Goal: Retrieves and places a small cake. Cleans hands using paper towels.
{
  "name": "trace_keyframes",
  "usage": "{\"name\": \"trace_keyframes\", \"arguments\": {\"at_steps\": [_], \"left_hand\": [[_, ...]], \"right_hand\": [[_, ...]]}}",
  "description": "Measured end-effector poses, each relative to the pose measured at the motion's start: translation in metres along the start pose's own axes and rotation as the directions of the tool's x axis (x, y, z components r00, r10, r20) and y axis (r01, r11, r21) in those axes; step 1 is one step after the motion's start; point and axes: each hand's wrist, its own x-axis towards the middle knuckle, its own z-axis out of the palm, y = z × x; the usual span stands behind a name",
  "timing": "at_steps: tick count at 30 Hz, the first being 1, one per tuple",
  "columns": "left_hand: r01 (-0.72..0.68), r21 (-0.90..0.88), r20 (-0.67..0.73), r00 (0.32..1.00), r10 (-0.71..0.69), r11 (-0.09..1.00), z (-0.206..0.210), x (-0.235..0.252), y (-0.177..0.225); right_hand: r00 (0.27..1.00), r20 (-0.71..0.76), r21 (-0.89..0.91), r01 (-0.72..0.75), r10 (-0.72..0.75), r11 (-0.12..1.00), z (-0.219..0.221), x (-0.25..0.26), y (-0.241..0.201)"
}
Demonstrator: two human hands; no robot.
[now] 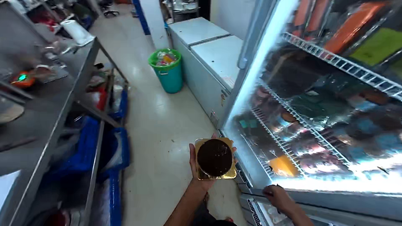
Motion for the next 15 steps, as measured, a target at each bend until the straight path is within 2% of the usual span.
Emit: {"name": "trace_keyframes", "arguments": {"at_steps": [1, 2, 4, 6, 7, 10, 12, 13, 15], "left_hand": [[-0.024, 0.007, -0.004, 1.0, 0.024, 1.0, 0.0, -0.002, 0.007], [-0.049, 0.007, -0.005, 0.999, 0.049, 0.999, 0.0, -0.003, 0.015], [-0.08, 0.002, -0.019, 0.997, 0.08, 0.997, -0.001, -0.01, 0.02], [-0.12, -0.008, -0.021, 0.993, 0.12, 0.993, -0.003, -0.01, 0.019], [-0.146, -0.01, -0.047, 0.988, 0.145, 0.989, -0.005, -0.01, 0.016], [-0.235, -0.041, -0.141, 0.964, 0.227, 0.971, -0.005, -0.007, 0.001], [-0.248, -0.08, -0.155, 0.96, 0.234, 0.965, -0.002, -0.004, -0.006], [-0.242, -0.089, -0.162, 0.961, 0.225, 0.966, -0.001, -0.003, -0.008], [-0.212, -0.107, -0.14, 0.97, 0.196, 0.971, 0.0, 0.0, -0.011]], "right_hand": [[1.0, -0.016, -0.015, 0.011, -0.012, 1.0, 0.003, 0.005, -0.008], [0.993, -0.084, 0.004, 0.084, -0.083, 0.996, -0.001, 0.011, -0.016], [0.92, -0.295, 0.098, 0.299, -0.259, 0.949, -0.015, 0.011, -0.035], [0.847, -0.426, 0.174, 0.422, -0.318, 0.89, -0.041, 0.01, -0.059], [0.833, -0.451, 0.207, 0.448, -0.321, 0.87, -0.054, 0.009, -0.069], [0.864, -0.403, 0.196, 0.403, -0.301, 0.894, -0.07, 0.011, -0.079], [0.905, -0.32, 0.041, 0.309, -0.28, 0.95, -0.067, 0.015, -0.076], [0.901, -0.345, 0.013, 0.284, -0.262, 0.959, -0.065, 0.014, -0.075], [0.833, -0.499, 0.115, 0.336, -0.238, 0.935, -0.067, 0.008, -0.072]]}}
